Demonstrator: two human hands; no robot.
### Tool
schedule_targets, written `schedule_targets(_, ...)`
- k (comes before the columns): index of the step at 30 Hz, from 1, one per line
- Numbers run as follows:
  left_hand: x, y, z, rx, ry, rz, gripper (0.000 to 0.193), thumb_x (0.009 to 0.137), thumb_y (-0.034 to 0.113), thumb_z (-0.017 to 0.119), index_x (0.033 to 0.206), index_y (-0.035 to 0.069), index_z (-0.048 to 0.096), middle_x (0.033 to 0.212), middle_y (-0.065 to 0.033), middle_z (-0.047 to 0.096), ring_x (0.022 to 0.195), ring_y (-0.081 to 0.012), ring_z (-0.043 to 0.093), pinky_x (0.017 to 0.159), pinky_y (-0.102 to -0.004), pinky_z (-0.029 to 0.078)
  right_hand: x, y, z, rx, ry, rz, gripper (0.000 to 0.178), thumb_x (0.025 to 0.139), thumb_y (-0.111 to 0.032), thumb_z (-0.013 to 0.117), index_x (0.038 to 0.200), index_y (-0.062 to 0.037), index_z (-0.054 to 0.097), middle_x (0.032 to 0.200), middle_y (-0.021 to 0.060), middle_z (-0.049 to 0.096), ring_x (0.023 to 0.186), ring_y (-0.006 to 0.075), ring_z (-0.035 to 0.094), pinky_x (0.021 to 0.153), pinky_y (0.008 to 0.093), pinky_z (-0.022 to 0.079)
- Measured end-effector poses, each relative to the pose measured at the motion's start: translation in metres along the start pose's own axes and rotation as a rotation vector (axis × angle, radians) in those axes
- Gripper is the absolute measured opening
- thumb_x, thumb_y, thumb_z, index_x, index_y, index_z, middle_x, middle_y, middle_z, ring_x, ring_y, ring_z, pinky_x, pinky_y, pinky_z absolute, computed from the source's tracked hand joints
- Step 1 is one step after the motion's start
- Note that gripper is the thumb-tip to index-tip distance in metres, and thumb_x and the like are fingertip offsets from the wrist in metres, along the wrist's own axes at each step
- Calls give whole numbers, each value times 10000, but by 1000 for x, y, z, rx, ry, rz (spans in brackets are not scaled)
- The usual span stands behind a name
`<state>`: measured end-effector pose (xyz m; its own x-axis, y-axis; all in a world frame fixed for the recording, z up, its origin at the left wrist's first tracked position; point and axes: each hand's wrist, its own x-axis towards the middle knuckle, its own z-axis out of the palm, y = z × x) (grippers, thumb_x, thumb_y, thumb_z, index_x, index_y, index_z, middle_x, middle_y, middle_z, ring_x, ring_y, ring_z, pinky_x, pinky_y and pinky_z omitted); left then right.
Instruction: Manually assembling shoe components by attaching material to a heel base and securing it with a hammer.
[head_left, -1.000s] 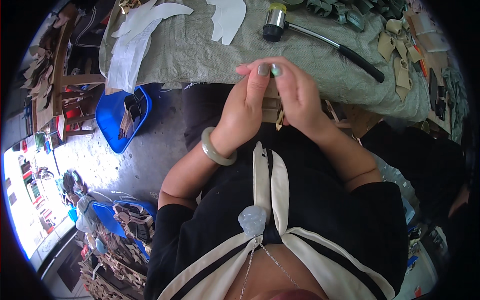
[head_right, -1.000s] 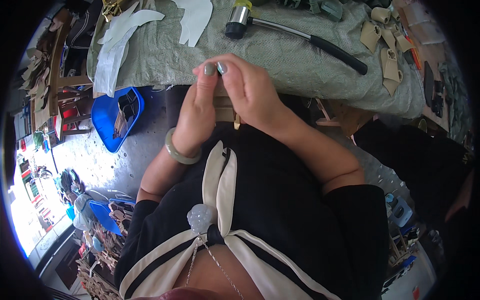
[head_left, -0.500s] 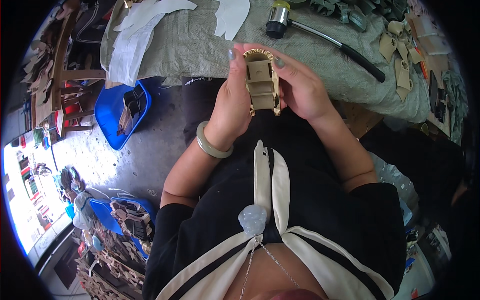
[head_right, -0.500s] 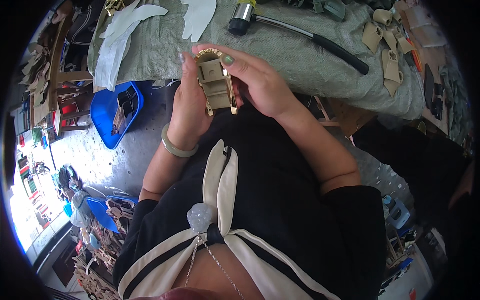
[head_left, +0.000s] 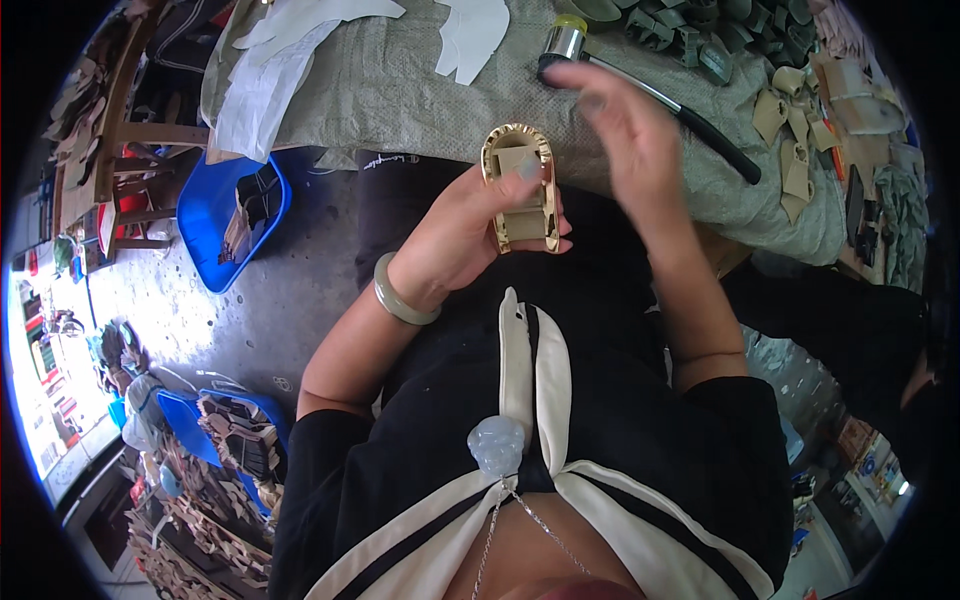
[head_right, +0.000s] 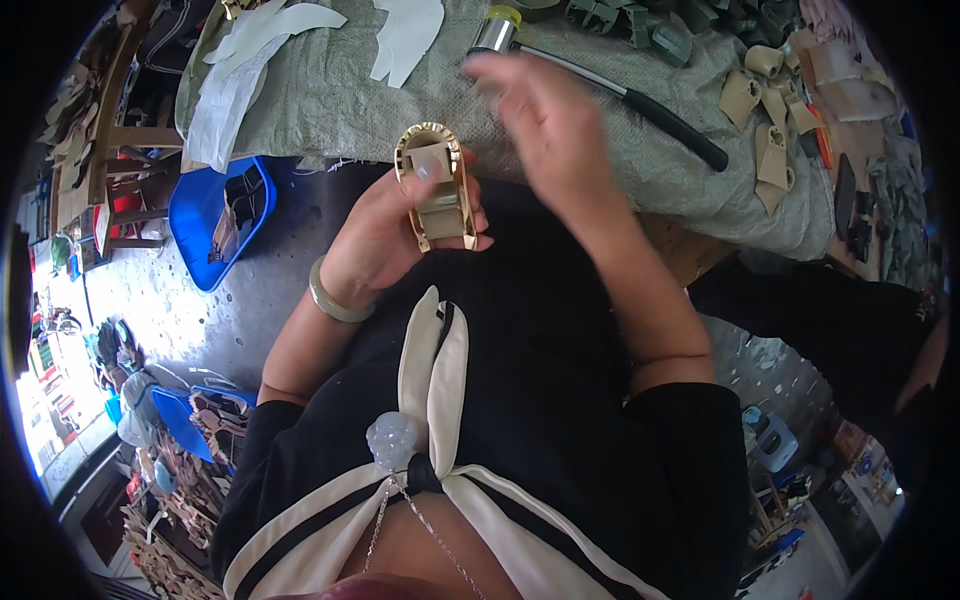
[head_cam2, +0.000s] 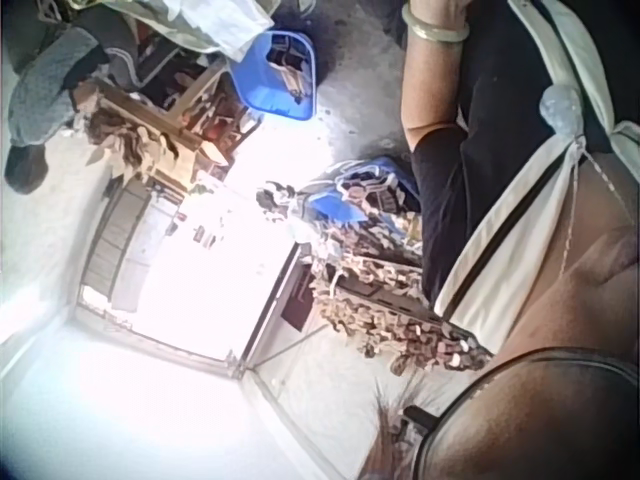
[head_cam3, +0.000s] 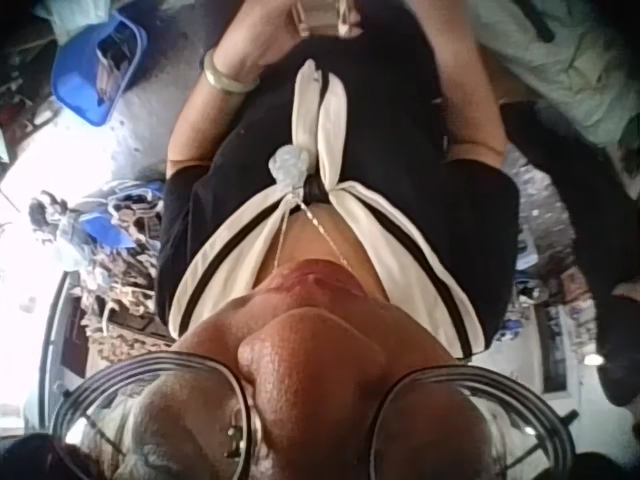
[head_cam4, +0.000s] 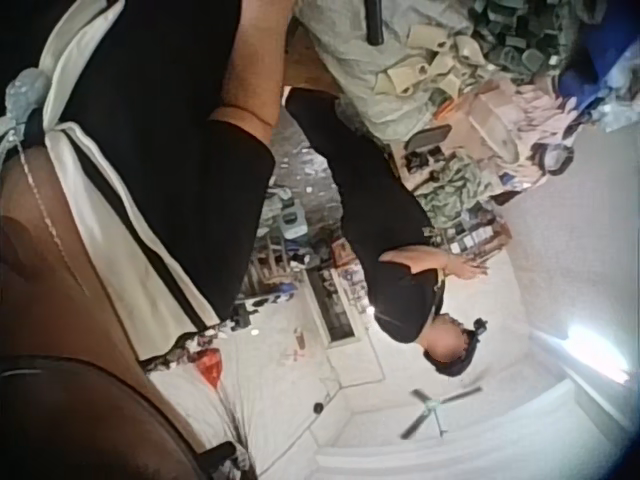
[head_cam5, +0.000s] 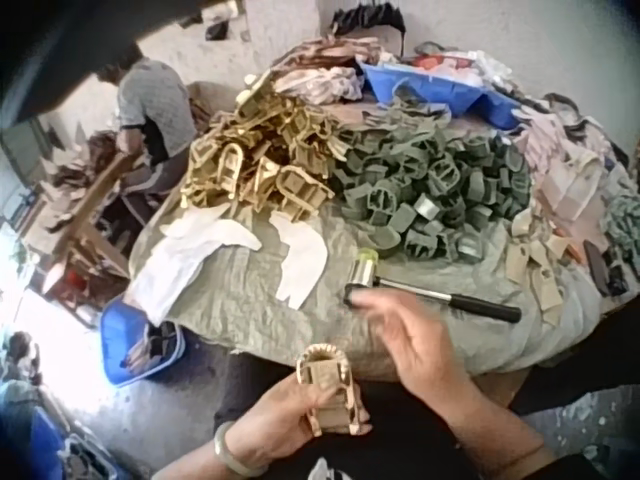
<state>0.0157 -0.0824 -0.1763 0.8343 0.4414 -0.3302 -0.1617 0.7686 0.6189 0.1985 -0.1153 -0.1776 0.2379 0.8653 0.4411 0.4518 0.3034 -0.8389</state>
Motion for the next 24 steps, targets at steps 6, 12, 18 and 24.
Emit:
schedule_targets(6, 8, -6, -1, -181, -108, -94, 232, 919, 176, 544, 1084, 17, 509, 1036, -202, 629, 852, -252, 667, 727, -321, 566, 33, 48, -31, -809, -77, -149, 205, 795, -137, 642, 989, -72, 621, 856, 69, 582, 827, 271, 565, 736, 373, 471)
schedule_targets(12, 12, -5, 0, -16, 9, -216, 294, 932, 241, 529, 1108, 6, 500, 855, -130, 658, 754, -196, 664, 659, -269, 540, 29, 35, -37, -727, 48, -199, 159, 829, -126, 622, 966, -46, 613, 834, 79, 585, 748, 262, 585, 651, 343, 471)
schedule_targets(18, 23, -5, -4, 136, 94, -177, 280, 931, 272, 518, 1038, 14, 527, 773, -109, 648, 669, -180, 642, 586, -261, 497, 13, -22, -45, -478, 10, -215, 176, 831, -86, 633, 998, -36, 622, 776, 85, 607, 632, 260, 578, 565, 321, 458)
schedule_targets(24, 25, -7, -7, 141, 88, -172, 271, 931, 278, 519, 969, 11, 551, 724, -112, 642, 621, -172, 629, 556, -255, 465, 11, -25, -37, -586, -229, -160, 239, 803, -39, 660, 1036, -6, 615, 751, 101, 594, 593, 216, 570, 533, 280, 450)
